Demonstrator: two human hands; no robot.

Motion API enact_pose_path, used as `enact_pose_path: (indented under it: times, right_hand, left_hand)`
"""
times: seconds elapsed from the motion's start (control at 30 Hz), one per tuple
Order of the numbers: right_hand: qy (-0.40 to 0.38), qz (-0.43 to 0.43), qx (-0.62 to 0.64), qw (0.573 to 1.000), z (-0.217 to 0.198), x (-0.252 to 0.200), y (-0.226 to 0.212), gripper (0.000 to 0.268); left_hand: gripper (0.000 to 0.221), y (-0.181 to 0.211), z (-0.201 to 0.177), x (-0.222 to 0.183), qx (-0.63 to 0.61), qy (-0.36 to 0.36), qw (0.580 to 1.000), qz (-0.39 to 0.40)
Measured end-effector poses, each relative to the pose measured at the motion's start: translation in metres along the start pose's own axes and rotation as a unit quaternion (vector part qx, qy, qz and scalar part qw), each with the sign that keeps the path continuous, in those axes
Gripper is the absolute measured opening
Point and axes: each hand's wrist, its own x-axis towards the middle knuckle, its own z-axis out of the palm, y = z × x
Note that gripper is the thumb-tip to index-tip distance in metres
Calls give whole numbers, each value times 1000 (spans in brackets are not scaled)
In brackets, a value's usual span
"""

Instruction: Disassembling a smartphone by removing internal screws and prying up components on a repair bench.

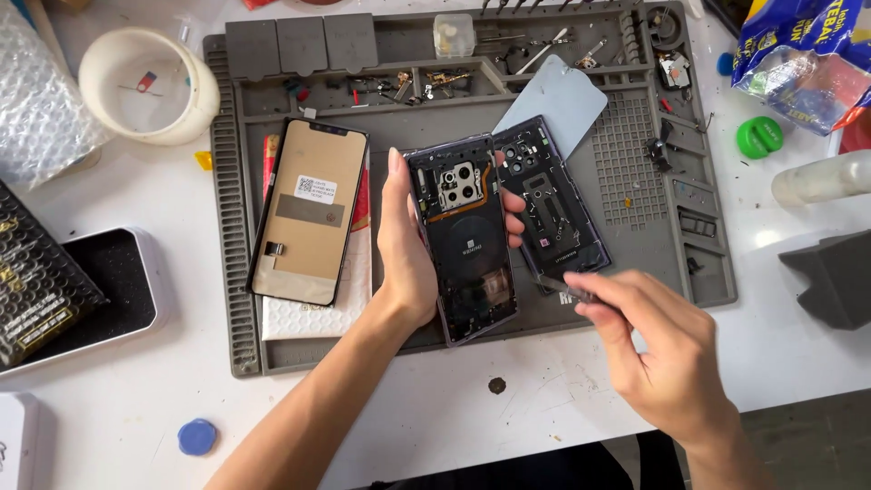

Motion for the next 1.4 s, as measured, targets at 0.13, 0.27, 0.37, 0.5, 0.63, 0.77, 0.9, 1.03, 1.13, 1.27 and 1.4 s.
enact_pose_path:
  times: [0.13,0.27,0.37,0.5,0.63,0.77,0.9,1.03,1.13,1.27,1.4]
  right_hand:
    - [-20,-23,-31,999,4,9,-5,16]
    - [-5,0,2,1000,11,30,3,34]
    - [-10,-63,9,998,12,70,2,42]
    - [-24,-83,-54,995,12,101,4,38]
    - [2,-106,-59,993,15,105,4,25]
    - [19,-130,-39,991,18,104,5,26]
    - [34,-121,-21,992,20,102,10,24]
    - [40,-130,10,991,20,104,8,18]
    - [15,-105,19,994,19,106,5,22]
    - [-23,-3,56,998,21,112,2,19]
    - [-43,69,104,991,21,115,3,19]
  left_hand:
    - [93,1,1,0,9,-1,1000,1]
    - [92,-2,-5,-2,-7,-32,999,-2]
    - [85,3,1,-8,5,-43,999,9]
    - [89,3,6,-10,42,9,999,-29]
    - [90,3,6,-9,41,5,998,-46]
    - [85,4,7,-8,38,22,998,-37]
    - [86,4,8,-9,45,12,998,-38]
    - [87,3,6,-8,37,22,998,-40]
    - [82,2,6,-7,31,11,999,-32]
    - [64,0,5,-5,30,17,999,11]
    - [89,3,10,-9,63,8,997,-32]
